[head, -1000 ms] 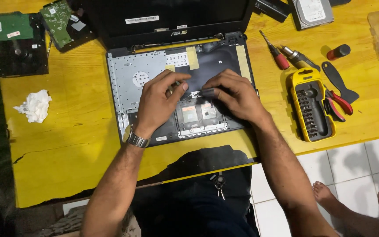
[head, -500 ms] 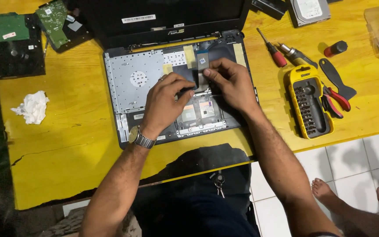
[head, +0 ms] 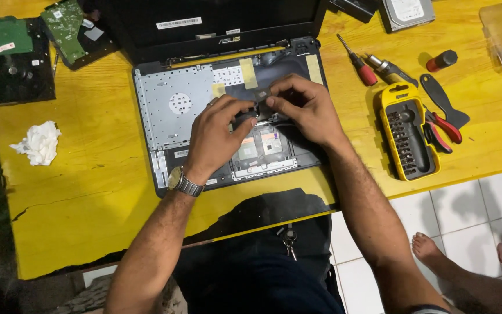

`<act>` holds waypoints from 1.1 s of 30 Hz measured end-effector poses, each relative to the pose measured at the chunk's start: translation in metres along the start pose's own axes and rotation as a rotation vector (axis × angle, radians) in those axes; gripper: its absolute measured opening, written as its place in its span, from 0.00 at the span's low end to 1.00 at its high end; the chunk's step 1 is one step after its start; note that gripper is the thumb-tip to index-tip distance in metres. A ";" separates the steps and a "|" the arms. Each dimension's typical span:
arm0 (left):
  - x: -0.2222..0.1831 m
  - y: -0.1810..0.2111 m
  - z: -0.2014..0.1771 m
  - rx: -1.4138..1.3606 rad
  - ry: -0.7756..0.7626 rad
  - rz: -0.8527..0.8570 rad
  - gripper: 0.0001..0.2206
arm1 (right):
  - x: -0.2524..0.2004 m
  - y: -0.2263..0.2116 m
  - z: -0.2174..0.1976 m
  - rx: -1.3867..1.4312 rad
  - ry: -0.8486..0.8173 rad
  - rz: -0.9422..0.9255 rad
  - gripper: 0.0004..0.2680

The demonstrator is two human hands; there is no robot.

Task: The person is opening the casing of a red laptop, prying the top cover off and disconnecting internal ribbon cables.

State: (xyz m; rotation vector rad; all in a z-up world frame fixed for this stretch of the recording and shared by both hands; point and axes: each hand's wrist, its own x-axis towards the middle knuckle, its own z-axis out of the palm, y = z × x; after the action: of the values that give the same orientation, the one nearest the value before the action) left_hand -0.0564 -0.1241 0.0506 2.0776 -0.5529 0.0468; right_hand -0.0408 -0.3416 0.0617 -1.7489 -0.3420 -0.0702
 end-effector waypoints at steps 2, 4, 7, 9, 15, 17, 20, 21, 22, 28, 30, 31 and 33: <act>-0.001 0.004 0.000 -0.002 0.008 0.006 0.10 | 0.001 0.000 -0.003 0.027 -0.039 -0.084 0.04; -0.003 0.007 0.001 -0.035 0.046 0.022 0.11 | 0.002 -0.004 -0.004 0.032 -0.098 -0.167 0.05; 0.000 0.009 0.008 -0.077 0.210 0.215 0.12 | 0.000 0.000 -0.009 -0.018 -0.116 -0.222 0.04; 0.001 0.007 0.011 -0.050 0.266 0.286 0.11 | -0.001 0.003 -0.011 -0.021 -0.119 -0.229 0.04; 0.001 0.005 0.016 0.010 0.397 0.428 0.04 | -0.003 0.002 -0.013 -0.003 -0.139 -0.215 0.05; 0.001 0.000 0.017 -0.009 0.415 0.430 0.04 | -0.003 0.006 -0.024 0.004 -0.138 -0.201 0.06; 0.000 0.000 0.015 -0.049 0.406 0.344 0.03 | -0.005 0.017 -0.051 0.005 0.127 -0.142 0.05; 0.000 0.003 0.014 0.026 0.402 0.334 0.04 | -0.006 0.015 -0.056 0.051 0.254 -0.070 0.04; 0.000 0.006 0.012 0.102 0.395 0.323 0.06 | -0.007 0.014 -0.061 0.098 0.382 0.004 0.04; 0.000 0.001 0.014 0.135 0.439 0.364 0.03 | -0.011 0.009 -0.062 0.153 0.499 0.095 0.03; 0.000 0.002 0.013 0.140 0.434 0.374 0.03 | -0.012 0.011 -0.062 0.129 0.483 0.097 0.03; 0.000 0.002 0.013 0.147 0.430 0.382 0.04 | -0.011 0.012 -0.062 0.106 0.465 0.100 0.03; 0.000 0.001 0.013 0.151 0.437 0.392 0.04 | -0.012 0.014 -0.063 0.076 0.435 0.100 0.03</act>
State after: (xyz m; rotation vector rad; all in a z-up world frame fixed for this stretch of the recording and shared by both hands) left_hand -0.0592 -0.1352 0.0442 1.9882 -0.6871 0.7703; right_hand -0.0395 -0.4075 0.0587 -1.6213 0.0605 -0.3544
